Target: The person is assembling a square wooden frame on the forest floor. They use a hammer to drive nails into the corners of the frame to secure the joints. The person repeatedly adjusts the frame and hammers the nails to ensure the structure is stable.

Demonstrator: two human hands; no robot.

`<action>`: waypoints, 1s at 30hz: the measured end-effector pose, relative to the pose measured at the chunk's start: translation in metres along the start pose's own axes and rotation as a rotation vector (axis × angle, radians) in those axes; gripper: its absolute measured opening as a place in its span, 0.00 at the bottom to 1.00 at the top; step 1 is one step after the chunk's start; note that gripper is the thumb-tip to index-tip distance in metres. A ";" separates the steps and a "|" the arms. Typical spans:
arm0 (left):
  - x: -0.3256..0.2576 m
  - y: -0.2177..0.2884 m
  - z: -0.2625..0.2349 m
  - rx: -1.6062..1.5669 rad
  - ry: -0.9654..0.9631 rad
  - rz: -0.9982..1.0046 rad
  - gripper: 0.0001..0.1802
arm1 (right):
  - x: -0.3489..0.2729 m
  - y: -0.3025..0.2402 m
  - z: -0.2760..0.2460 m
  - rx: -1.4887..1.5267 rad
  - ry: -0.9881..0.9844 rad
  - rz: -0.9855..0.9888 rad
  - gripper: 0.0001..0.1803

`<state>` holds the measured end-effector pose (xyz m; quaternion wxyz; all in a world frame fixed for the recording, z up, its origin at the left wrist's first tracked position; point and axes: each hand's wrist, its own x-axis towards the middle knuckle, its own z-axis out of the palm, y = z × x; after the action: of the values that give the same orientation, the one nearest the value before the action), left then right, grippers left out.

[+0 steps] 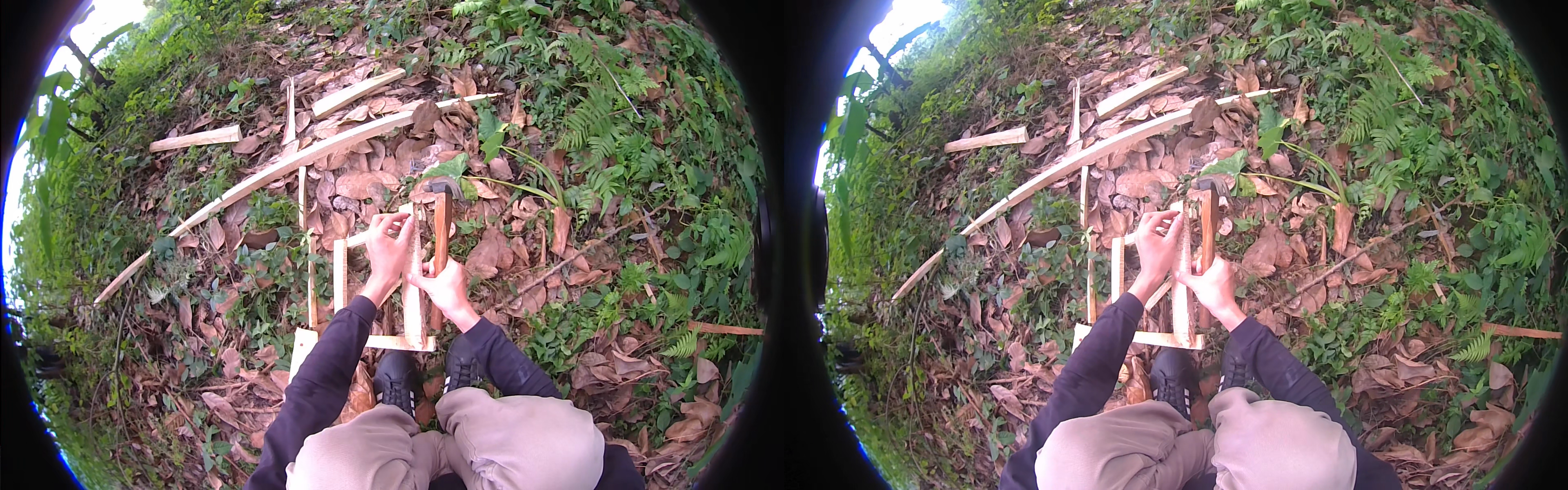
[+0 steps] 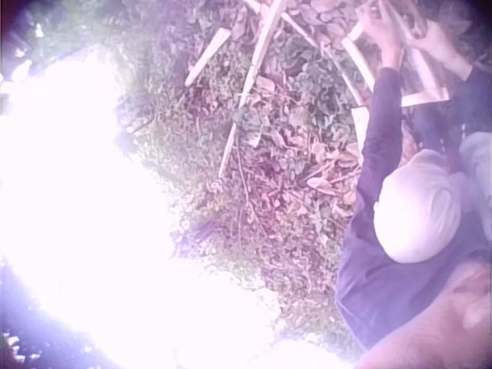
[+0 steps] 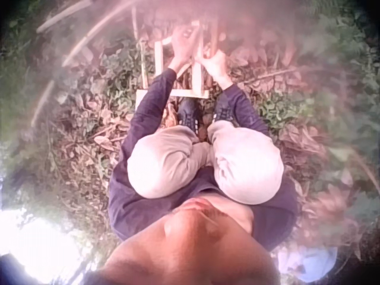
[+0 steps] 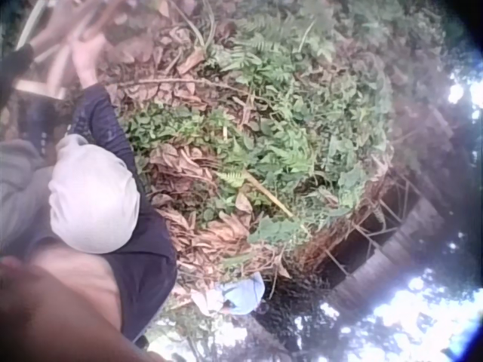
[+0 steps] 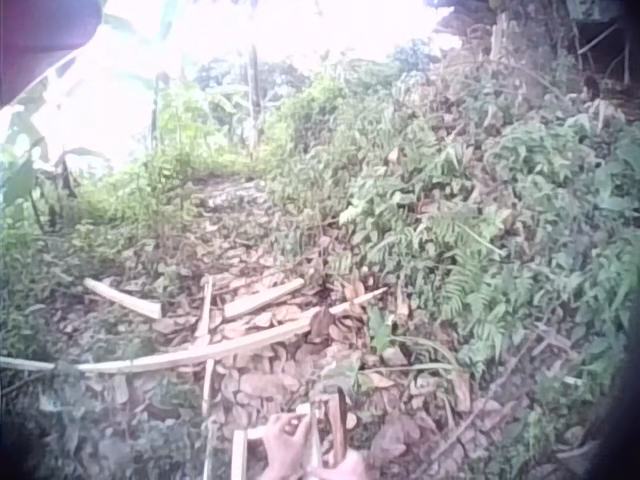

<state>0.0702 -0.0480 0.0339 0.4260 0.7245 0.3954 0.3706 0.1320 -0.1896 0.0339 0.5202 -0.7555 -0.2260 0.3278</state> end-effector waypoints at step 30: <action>-0.144 -0.005 -0.147 -0.354 0.727 -0.601 0.29 | -0.032 -0.039 0.013 0.839 0.127 0.213 0.23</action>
<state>-0.1188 -0.1268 0.0541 0.4650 0.3192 0.6404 0.5214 0.1006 -0.1894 0.0753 0.7583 -0.5165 0.0385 0.3959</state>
